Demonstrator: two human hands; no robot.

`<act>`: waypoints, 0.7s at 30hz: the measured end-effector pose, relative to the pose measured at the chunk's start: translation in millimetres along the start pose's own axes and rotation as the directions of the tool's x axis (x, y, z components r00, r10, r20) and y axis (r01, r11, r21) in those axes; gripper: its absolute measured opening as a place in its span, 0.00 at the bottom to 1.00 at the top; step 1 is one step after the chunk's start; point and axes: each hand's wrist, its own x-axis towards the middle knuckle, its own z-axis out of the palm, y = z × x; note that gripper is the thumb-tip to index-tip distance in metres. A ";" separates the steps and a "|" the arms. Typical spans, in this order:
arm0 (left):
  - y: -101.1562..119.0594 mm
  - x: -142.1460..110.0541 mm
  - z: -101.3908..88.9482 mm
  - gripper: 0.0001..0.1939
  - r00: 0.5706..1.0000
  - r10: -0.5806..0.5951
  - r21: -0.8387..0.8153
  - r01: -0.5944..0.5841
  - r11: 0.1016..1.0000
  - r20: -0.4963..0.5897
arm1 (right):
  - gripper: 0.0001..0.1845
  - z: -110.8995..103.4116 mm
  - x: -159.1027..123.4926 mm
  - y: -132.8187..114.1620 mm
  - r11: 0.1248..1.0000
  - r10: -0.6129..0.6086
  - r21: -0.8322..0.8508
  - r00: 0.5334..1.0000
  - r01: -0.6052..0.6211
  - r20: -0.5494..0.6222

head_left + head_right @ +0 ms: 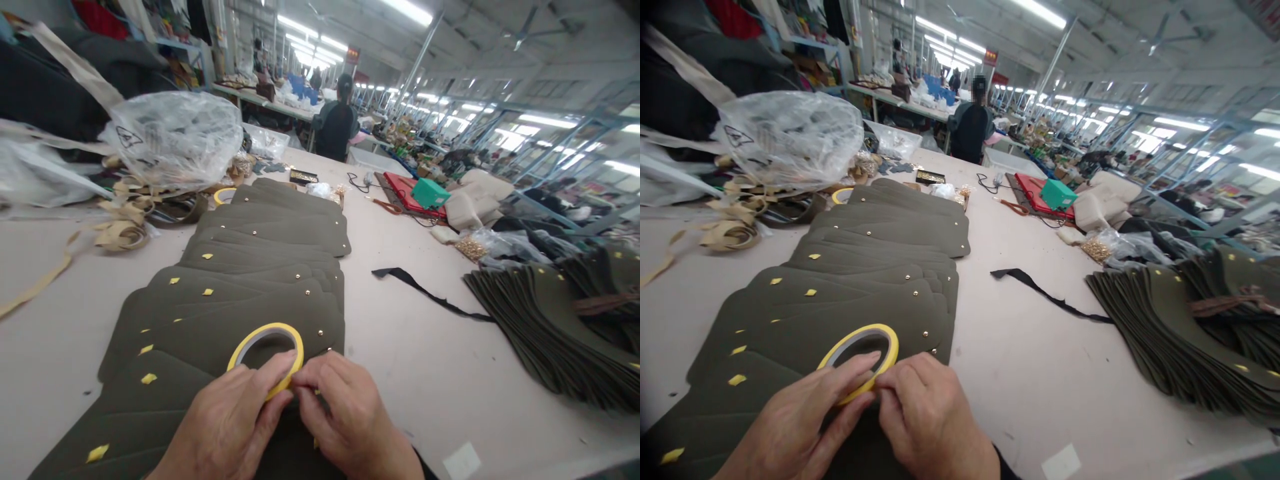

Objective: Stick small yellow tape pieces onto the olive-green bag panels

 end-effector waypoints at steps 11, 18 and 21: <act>0.4 11.4 1.9 0.12 0.998 -0.012 -0.126 0.019 0.992 0.056 | 0.09 10.3 7.0 7.8 0.973 -0.166 -0.189 0.973 0.135 -0.160; 11.2 24.5 -0.8 0.09 0.991 0.000 -0.153 -0.021 0.988 -0.135 | 0.06 5.2 21.0 13.5 0.780 0.565 0.355 0.824 -0.516 -0.043; 11.0 23.1 5.1 0.09 0.989 -0.005 -0.093 -0.009 0.996 -0.149 | 0.07 -5.8 20.4 41.3 0.616 0.701 0.434 0.709 -0.657 0.077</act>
